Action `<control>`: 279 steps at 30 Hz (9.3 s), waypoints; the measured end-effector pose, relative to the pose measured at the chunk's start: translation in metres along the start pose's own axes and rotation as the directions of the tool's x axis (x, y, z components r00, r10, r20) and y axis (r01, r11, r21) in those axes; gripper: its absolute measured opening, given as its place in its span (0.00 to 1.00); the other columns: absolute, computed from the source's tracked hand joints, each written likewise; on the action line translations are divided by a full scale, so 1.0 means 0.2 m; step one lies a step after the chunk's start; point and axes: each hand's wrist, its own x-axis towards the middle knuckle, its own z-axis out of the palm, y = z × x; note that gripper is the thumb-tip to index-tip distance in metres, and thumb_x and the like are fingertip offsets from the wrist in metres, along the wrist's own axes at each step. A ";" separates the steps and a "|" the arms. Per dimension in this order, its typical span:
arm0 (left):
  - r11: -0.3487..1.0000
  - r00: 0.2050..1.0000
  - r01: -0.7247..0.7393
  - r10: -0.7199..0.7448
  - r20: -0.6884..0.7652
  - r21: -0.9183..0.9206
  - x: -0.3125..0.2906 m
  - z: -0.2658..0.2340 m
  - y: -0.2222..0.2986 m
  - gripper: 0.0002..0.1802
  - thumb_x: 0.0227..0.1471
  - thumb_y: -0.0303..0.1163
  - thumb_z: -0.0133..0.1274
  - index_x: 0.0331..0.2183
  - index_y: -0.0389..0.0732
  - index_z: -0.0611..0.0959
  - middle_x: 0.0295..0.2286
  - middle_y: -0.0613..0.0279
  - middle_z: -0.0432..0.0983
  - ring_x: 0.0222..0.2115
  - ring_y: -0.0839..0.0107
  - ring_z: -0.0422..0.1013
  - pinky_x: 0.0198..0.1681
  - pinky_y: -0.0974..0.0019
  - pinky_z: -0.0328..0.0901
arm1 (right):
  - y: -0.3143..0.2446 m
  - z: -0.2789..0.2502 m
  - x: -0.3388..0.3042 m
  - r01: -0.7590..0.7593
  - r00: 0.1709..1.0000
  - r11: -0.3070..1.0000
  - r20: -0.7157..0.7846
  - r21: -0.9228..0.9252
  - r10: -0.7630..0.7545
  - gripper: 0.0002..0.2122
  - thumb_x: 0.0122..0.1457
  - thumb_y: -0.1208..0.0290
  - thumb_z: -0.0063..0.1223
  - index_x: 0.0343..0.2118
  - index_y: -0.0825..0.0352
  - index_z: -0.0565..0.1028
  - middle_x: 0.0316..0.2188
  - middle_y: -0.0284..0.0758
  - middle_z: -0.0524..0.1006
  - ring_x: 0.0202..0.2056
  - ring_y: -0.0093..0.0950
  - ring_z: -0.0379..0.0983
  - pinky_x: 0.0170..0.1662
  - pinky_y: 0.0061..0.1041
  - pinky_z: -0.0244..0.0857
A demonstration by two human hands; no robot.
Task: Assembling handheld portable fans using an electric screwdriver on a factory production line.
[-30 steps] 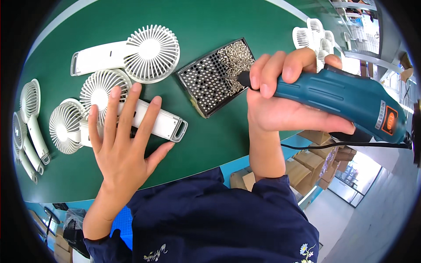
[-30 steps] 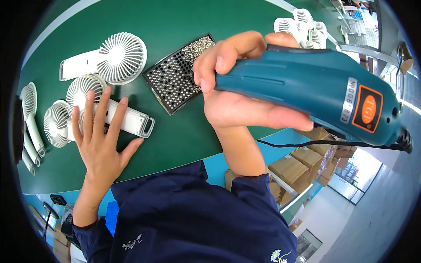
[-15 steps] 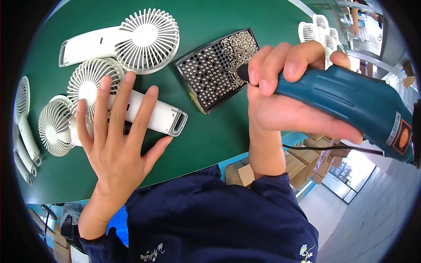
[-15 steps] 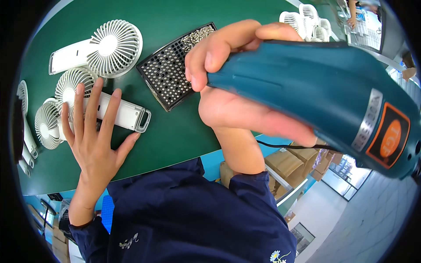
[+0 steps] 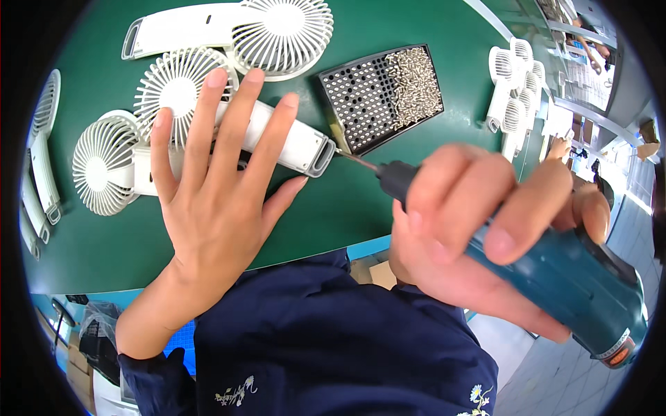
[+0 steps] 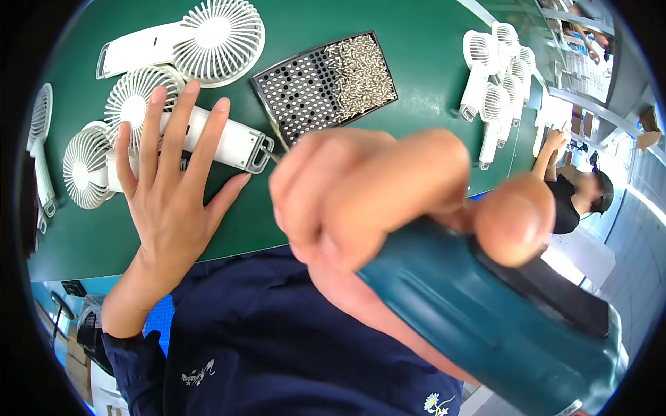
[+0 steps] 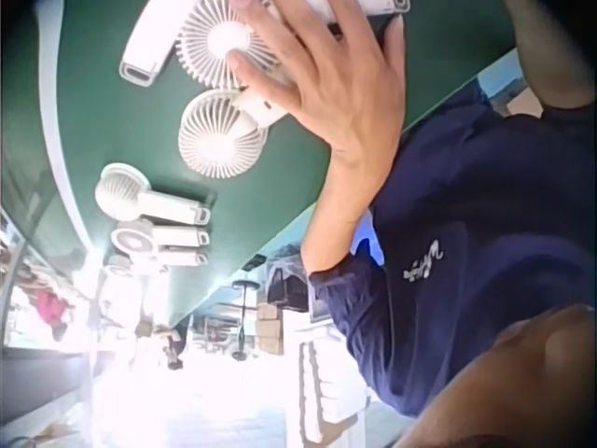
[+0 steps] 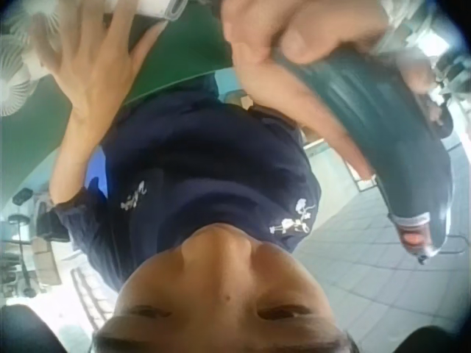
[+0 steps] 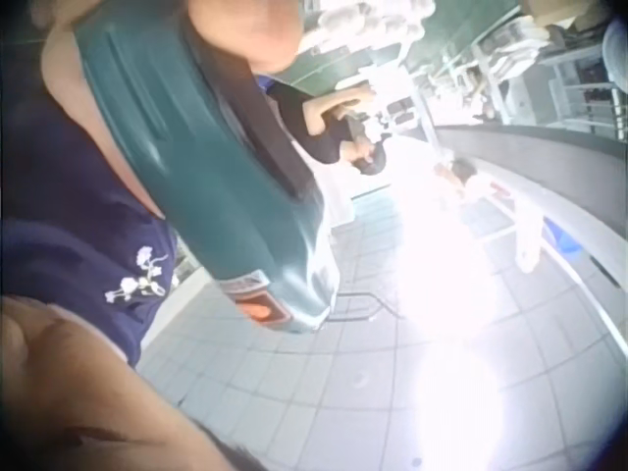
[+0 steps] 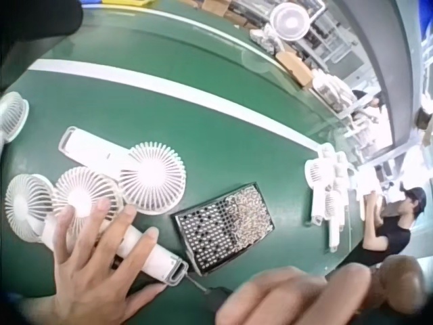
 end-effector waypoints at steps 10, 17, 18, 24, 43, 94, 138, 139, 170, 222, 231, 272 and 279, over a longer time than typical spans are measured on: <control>0.999 1.000 0.004 -0.004 -0.002 -0.036 0.00 0.00 0.00 0.37 0.43 0.47 0.62 0.56 0.52 0.75 0.60 0.63 0.63 0.63 0.58 0.54 0.65 0.47 0.40 | 0.12 -0.16 0.00 -0.055 0.974 0.981 0.225 0.185 0.012 0.41 0.51 0.29 0.48 0.61 0.55 0.59 0.35 0.37 0.68 0.22 0.33 0.66 0.28 0.36 0.61; 0.999 1.000 0.013 -0.013 0.008 -0.038 0.00 0.00 0.00 0.37 0.43 0.47 0.63 0.56 0.52 0.75 0.60 0.63 0.63 0.63 0.58 0.54 0.65 0.47 0.40 | 0.14 -0.12 -0.01 -0.011 0.988 0.982 0.157 0.187 -0.018 0.41 0.51 0.30 0.49 0.60 0.56 0.60 0.34 0.36 0.69 0.22 0.32 0.66 0.27 0.34 0.60; 0.999 1.000 0.013 -0.013 0.009 -0.037 0.00 0.00 0.00 0.37 0.43 0.47 0.63 0.56 0.52 0.75 0.60 0.63 0.63 0.63 0.58 0.54 0.65 0.47 0.40 | 0.14 -0.11 -0.01 -0.005 0.989 0.982 0.146 0.188 -0.023 0.41 0.51 0.30 0.49 0.60 0.56 0.60 0.34 0.36 0.69 0.22 0.31 0.66 0.26 0.33 0.60; 1.000 1.000 0.012 -0.012 0.013 -0.028 0.01 -0.01 0.01 0.37 0.43 0.47 0.62 0.56 0.52 0.74 0.60 0.63 0.63 0.63 0.58 0.54 0.65 0.47 0.40 | 0.13 -0.11 -0.01 0.045 0.994 0.985 0.088 0.168 -0.060 0.41 0.51 0.30 0.49 0.59 0.57 0.61 0.34 0.35 0.69 0.22 0.30 0.66 0.26 0.31 0.60; 1.000 0.999 -0.001 0.000 0.037 0.028 0.01 0.00 0.00 0.37 0.45 0.48 0.60 0.58 0.53 0.72 0.61 0.64 0.61 0.64 0.58 0.53 0.65 0.48 0.39 | 0.24 -0.23 0.04 0.107 0.994 0.988 0.003 0.114 -0.108 0.47 0.46 0.19 0.31 0.59 0.55 0.62 0.32 0.38 0.69 0.18 0.29 0.65 0.21 0.32 0.60; 1.000 1.000 0.005 -0.005 0.011 -0.029 0.00 -0.01 0.01 0.40 0.40 0.43 0.65 0.57 0.54 0.73 0.59 0.64 0.63 0.62 0.59 0.55 0.65 0.48 0.41 | 0.12 -0.09 -0.01 0.047 0.996 0.994 0.070 0.102 -0.054 0.44 0.52 0.25 0.37 0.61 0.59 0.60 0.34 0.37 0.69 0.21 0.30 0.65 0.25 0.33 0.59; 0.774 0.839 -0.539 0.529 -0.127 -0.334 0.16 -0.15 -0.14 0.27 0.38 0.27 0.63 0.45 0.37 0.75 0.42 0.59 0.76 0.42 0.62 0.72 0.57 0.46 0.56 | 0.08 0.05 -0.38 -0.747 0.566 0.653 -0.391 0.129 0.725 0.09 0.58 0.69 0.62 0.30 0.67 0.73 0.18 0.25 0.70 0.18 0.12 0.64 0.20 0.17 0.58; 0.773 0.834 -0.546 0.539 -0.121 -0.322 0.16 -0.16 -0.15 0.28 0.38 0.27 0.63 0.45 0.37 0.76 0.41 0.59 0.76 0.42 0.62 0.72 0.57 0.46 0.56 | 0.10 0.06 -0.39 -0.722 0.599 0.680 -0.378 0.127 0.706 0.09 0.58 0.69 0.61 0.29 0.66 0.72 0.16 0.25 0.69 0.15 0.12 0.62 0.18 0.17 0.55; 0.756 0.785 -0.613 0.551 -0.285 -0.229 0.09 -0.39 -0.26 0.40 0.44 0.49 0.63 0.53 0.39 0.71 0.51 0.52 0.73 0.53 0.49 0.66 0.61 0.34 0.44 | -0.35 -0.50 -0.59 -0.121 0.549 0.925 -0.753 0.359 0.364 0.12 0.62 0.68 0.49 0.22 0.58 0.62 0.13 0.23 0.61 0.13 0.15 0.58 0.17 0.18 0.54; 0.916 0.903 -0.399 0.402 0.150 -0.049 -0.23 -0.18 -0.39 0.35 0.36 0.60 0.63 0.48 0.61 0.80 0.60 0.46 0.54 0.62 0.38 0.49 0.59 0.23 0.37 | -0.36 -1.87 -0.79 -0.086 0.086 0.996 -0.996 -0.021 -0.013 0.09 0.59 0.68 0.57 0.36 0.66 0.71 0.22 0.28 0.67 0.18 0.16 0.61 0.19 0.18 0.57; 0.923 0.899 -0.382 0.358 0.253 0.050 -0.20 -0.16 -0.20 0.33 0.40 0.58 0.62 0.51 0.63 0.78 0.61 0.57 0.57 0.61 0.45 0.49 0.54 0.30 0.45 | -0.34 -1.11 -0.62 -0.071 0.310 0.997 -0.951 -0.027 -0.003 0.18 0.67 0.53 0.44 0.47 0.64 0.68 0.20 0.25 0.63 0.15 0.15 0.56 0.18 0.18 0.51; 0.968 0.963 -0.252 0.248 0.110 0.022 0.09 -0.04 -0.09 0.40 0.40 0.55 0.58 0.55 0.48 0.75 0.59 0.64 0.65 0.62 0.59 0.57 0.64 0.42 0.46 | 0.22 -0.39 0.06 0.145 0.960 0.987 -0.251 0.071 -0.123 0.48 0.43 0.16 0.26 0.54 0.57 0.64 0.22 0.33 0.68 0.12 0.24 0.61 0.15 0.26 0.59; 0.968 0.965 -0.248 0.244 0.097 0.036 0.10 -0.04 -0.09 0.39 0.41 0.54 0.58 0.55 0.48 0.75 0.58 0.65 0.66 0.62 0.60 0.58 0.64 0.43 0.47 | 0.23 -0.38 0.06 0.146 0.960 0.985 -0.252 0.088 -0.120 0.49 0.41 0.15 0.26 0.53 0.56 0.65 0.21 0.33 0.68 0.12 0.25 0.61 0.16 0.26 0.59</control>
